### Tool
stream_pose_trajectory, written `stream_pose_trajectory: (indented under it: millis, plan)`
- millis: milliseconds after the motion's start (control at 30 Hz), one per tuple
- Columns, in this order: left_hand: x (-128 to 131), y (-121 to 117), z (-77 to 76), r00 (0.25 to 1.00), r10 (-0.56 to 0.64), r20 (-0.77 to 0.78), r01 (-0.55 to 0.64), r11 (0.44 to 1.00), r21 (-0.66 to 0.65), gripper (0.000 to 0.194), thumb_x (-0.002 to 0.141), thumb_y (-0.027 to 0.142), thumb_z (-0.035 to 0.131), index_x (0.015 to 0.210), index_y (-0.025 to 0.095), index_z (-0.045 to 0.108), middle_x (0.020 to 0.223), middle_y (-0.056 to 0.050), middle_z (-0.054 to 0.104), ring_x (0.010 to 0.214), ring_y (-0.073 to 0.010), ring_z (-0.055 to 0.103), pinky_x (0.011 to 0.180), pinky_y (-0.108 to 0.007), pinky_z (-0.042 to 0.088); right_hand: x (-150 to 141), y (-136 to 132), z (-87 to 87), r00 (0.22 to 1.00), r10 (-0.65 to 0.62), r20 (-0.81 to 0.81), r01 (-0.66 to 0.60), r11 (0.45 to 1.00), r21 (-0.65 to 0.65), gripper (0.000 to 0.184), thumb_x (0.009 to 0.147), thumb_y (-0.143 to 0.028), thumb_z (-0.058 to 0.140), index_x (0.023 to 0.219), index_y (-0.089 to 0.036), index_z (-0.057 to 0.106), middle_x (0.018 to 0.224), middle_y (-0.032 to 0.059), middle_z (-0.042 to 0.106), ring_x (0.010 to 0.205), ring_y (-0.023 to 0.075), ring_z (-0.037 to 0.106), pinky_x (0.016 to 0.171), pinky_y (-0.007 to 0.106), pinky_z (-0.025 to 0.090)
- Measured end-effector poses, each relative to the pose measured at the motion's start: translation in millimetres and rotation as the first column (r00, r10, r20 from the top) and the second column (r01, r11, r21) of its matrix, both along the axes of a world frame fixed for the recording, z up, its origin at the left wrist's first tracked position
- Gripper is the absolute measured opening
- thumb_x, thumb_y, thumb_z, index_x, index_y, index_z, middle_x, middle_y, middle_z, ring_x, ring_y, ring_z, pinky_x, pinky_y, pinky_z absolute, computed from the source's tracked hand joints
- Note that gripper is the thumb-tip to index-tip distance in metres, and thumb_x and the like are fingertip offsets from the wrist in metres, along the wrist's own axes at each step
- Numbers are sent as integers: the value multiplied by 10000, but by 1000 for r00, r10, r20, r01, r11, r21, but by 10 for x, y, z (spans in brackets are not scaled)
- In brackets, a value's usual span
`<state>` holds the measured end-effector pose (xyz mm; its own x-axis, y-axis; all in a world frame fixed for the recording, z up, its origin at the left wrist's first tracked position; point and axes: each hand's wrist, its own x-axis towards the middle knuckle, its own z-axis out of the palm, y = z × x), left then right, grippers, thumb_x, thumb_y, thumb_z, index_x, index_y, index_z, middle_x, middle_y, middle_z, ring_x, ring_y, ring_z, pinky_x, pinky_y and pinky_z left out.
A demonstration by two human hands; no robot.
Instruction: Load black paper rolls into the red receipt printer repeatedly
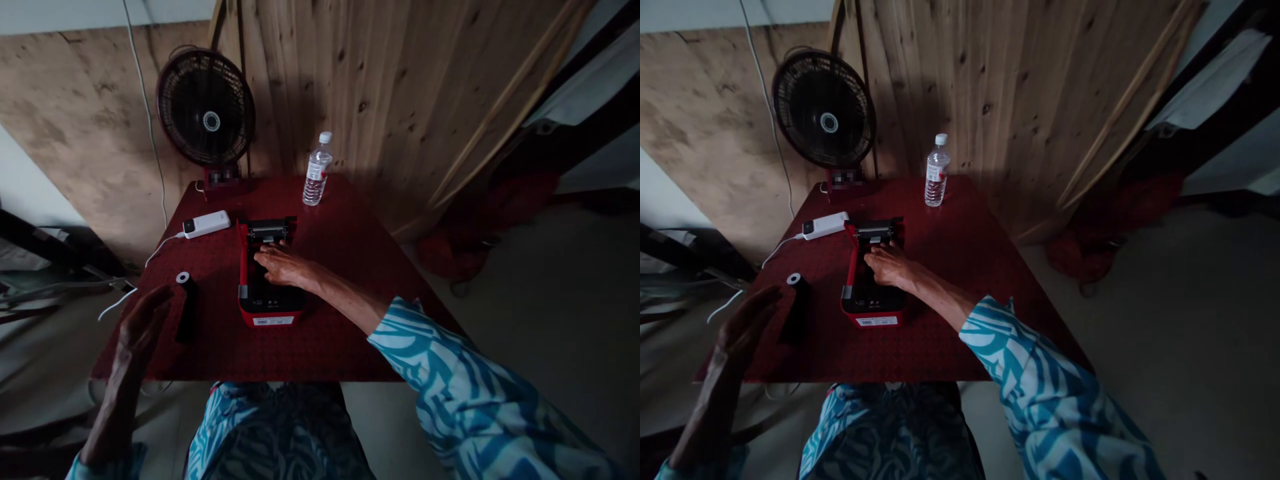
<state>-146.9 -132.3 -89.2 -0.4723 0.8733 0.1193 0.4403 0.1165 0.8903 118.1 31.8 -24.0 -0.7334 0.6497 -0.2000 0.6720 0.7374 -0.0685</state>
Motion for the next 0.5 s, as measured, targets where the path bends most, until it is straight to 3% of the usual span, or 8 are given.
stream_pose_trajectory:
  millis: [133, 233, 400, 500]
  plan:
    - [-27, 234, -97, 1000, 18, 21, -16, 996, -87, 606, 728, 531, 719, 1230, 195, 687, 1150, -111, 766, 1062, -328, 712, 840, -396, 606, 38, 14, -28, 996, -15, -84, 13, 1000, -15, 327, 894, -60, 555, 1208, -124, 622, 1350, 170, 663, 1309, 332, 567, 1085, 482, 393]
    - [-14, 417, -83, 994, 52, 101, -41, 994, -106, 649, 699, 465, 713, 1291, 208, 642, 1062, -95, 780, 882, -284, 739, 675, -336, 603, 82, 27, -34, 973, 7, -232, -12, 1000, -20, 300, 860, -29, 574, 1135, -137, 623, 1258, 154, 710, 1209, 300, 618, 1063, 469, 411]
    - [-42, 598, 20, 994, -39, -99, 27, 993, -119, 525, 669, 361, 666, 1178, 234, 693, 1099, -79, 770, 994, -298, 720, 786, -343, 587, 252, -135, -74, 889, 55, -454, -57, 998, 9, 386, 859, -42, 603, 1225, -166, 591, 1303, 123, 682, 1181, 253, 620, 1085, 439, 432]
    - [-38, 617, 48, 987, -105, -118, 94, 991, -91, 436, 692, 351, 696, 1113, 240, 712, 1130, -72, 771, 1038, -310, 711, 822, -358, 586, 466, -286, -99, 760, 34, -649, 6, 998, 59, 394, 902, -95, 586, 1280, -206, 585, 1298, 100, 674, 1204, 240, 606, 1099, 454, 443]
